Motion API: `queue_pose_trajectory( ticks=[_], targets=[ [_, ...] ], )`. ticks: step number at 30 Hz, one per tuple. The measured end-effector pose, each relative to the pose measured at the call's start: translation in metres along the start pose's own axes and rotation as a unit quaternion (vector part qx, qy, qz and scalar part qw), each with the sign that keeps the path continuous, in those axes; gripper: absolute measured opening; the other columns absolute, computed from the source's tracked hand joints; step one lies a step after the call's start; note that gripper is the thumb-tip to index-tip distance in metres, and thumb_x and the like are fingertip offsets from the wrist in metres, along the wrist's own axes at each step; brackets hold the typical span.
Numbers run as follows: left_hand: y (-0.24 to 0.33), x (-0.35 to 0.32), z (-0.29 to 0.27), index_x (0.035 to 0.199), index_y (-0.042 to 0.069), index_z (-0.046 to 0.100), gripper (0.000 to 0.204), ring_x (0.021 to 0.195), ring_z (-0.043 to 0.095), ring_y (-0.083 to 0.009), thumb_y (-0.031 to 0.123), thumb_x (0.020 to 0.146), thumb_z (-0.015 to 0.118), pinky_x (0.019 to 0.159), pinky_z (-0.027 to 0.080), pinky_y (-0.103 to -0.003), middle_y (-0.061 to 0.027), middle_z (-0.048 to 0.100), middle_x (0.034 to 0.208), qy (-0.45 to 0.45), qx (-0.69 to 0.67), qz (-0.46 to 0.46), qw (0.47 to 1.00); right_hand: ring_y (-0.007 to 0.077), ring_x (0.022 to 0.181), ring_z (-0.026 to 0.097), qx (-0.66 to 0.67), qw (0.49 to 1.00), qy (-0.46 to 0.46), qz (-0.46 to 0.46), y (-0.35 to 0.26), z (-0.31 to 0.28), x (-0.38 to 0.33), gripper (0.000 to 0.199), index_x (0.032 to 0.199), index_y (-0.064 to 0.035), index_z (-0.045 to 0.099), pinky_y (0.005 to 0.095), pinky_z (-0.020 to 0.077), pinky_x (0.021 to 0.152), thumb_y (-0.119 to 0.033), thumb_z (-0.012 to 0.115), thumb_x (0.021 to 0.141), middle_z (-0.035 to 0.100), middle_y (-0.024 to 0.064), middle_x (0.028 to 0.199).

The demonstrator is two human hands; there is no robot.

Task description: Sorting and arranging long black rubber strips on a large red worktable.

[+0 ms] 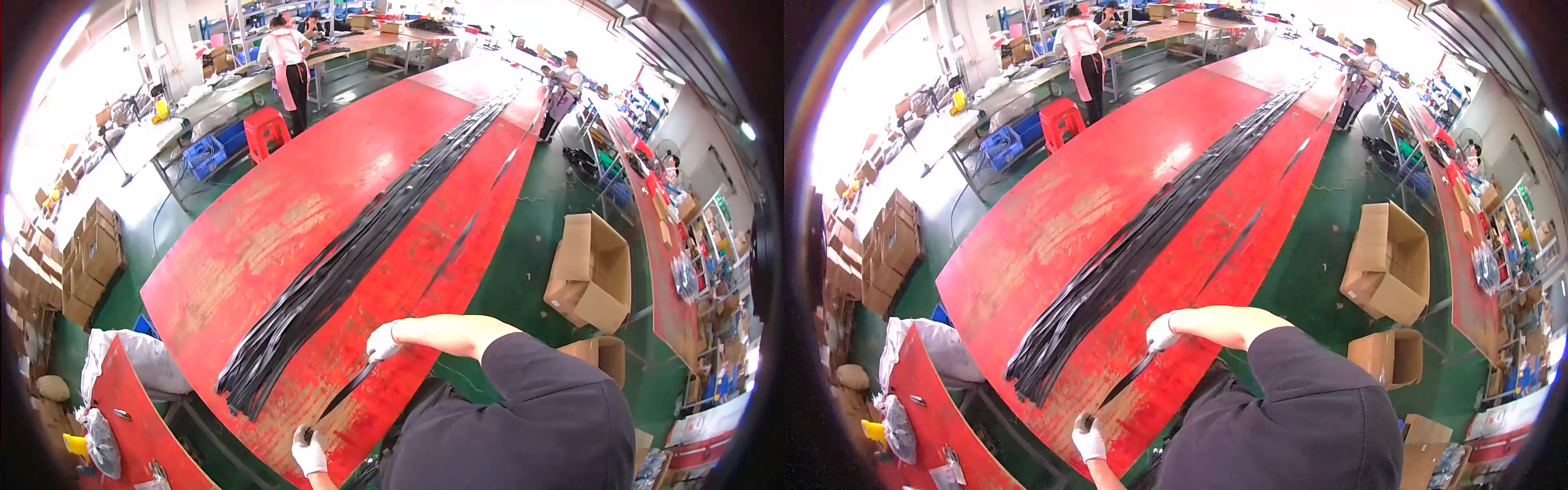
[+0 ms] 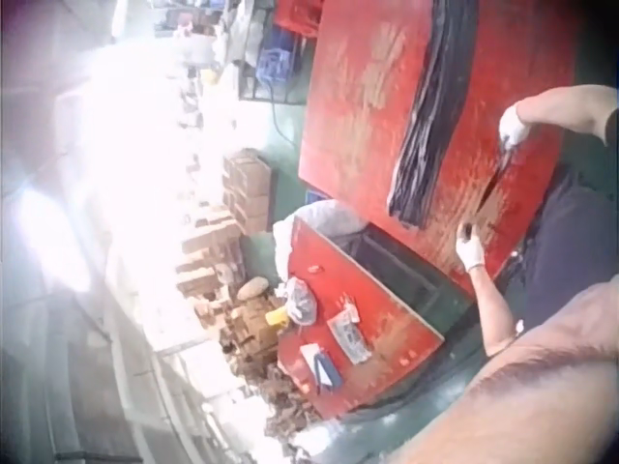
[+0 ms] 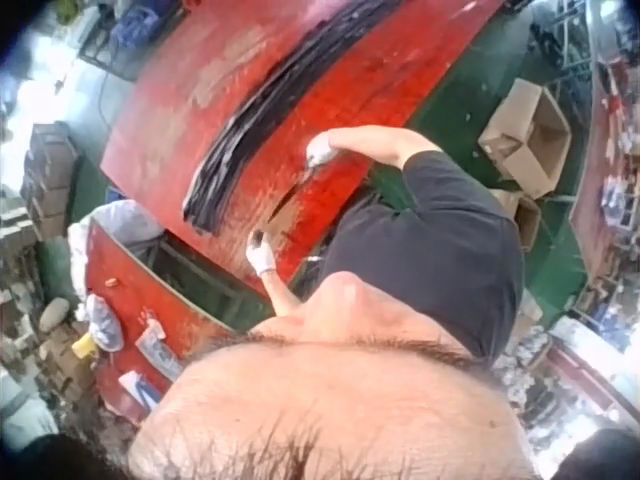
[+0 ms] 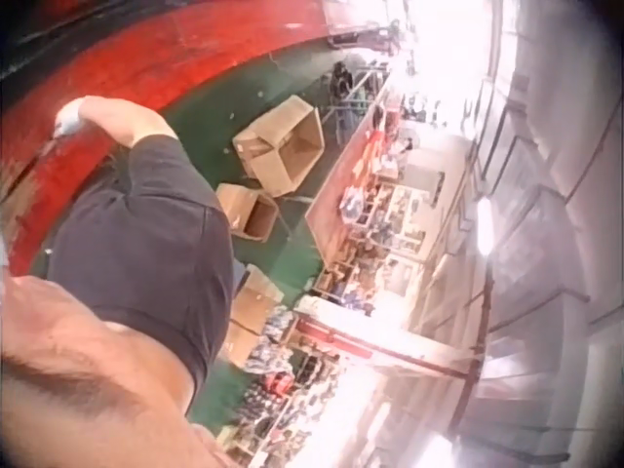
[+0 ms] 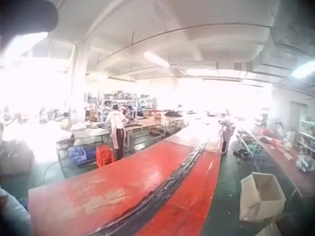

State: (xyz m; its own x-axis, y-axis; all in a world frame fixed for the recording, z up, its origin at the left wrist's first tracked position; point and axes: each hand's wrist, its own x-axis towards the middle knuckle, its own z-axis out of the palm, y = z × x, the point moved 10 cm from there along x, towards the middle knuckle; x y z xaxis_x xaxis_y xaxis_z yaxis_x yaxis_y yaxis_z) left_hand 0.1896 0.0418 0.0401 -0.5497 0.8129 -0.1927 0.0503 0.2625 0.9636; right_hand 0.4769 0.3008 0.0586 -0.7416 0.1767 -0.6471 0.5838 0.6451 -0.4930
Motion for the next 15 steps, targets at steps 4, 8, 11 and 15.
queue_pose_trajectory(
  ticks=[4, 8, 11, 15],
  targets=[
    [0.05, 0.003, 0.014, 0.105, -0.005, 0.07, 0.016, 0.087, 0.065, -0.0108, 0.004, 0.093, 0.075, 0.082, 0.053, -0.027, -0.0058, 0.071, 0.092, -0.032, 0.175, 0.035, 0.983, 0.0375, 0.102, 0.07, 0.016, 1.0, -0.013, 0.017, 0.001, -0.004, -0.015, 0.05, 0.107, -0.0073, 0.073, 0.0501, 0.052, 0.089, -0.055, 0.061, 0.096, 0.075, 0.0166, 0.106],
    [-0.01, 0.018, -0.002, 0.095, 0.0, 0.068, 0.016, 0.074, 0.065, -0.0158, 0.015, 0.097, 0.069, 0.069, 0.057, -0.033, -0.0078, 0.067, 0.081, -0.042, -0.114, -0.142, 0.982, 0.0344, 0.097, 0.069, 0.0, 0.995, 0.103, -0.017, -0.025, -0.044, -0.041, 0.038, 0.11, -0.0135, 0.067, 0.0491, 0.0528, 0.085, -0.048, 0.07, 0.093, 0.073, 0.0124, 0.105],
    [0.012, 0.017, 0.023, 0.088, 0.006, 0.064, 0.021, 0.06, 0.063, -0.0213, 0.024, 0.1, 0.06, 0.051, 0.055, -0.039, -0.0068, 0.066, 0.078, -0.056, -0.178, -0.184, 0.965, 0.0351, 0.1, 0.069, -0.015, 0.967, 0.243, -0.074, 0.002, -0.043, -0.034, 0.028, 0.106, -0.0182, 0.068, 0.05, 0.0536, 0.083, -0.043, 0.071, 0.093, 0.073, 0.0083, 0.107],
    [-0.014, 0.012, 0.034, 0.089, 0.008, 0.064, 0.02, 0.059, 0.061, -0.0197, 0.025, 0.099, 0.061, 0.049, 0.05, -0.037, -0.0059, 0.065, 0.078, 0.001, -0.253, -0.294, 0.922, 0.036, 0.096, 0.07, -0.105, 0.935, 0.322, -0.105, 0.001, -0.044, -0.037, 0.025, 0.101, -0.0181, 0.074, 0.0512, 0.0544, 0.083, -0.041, 0.065, 0.098, 0.074, 0.0101, 0.103]
  ],
)
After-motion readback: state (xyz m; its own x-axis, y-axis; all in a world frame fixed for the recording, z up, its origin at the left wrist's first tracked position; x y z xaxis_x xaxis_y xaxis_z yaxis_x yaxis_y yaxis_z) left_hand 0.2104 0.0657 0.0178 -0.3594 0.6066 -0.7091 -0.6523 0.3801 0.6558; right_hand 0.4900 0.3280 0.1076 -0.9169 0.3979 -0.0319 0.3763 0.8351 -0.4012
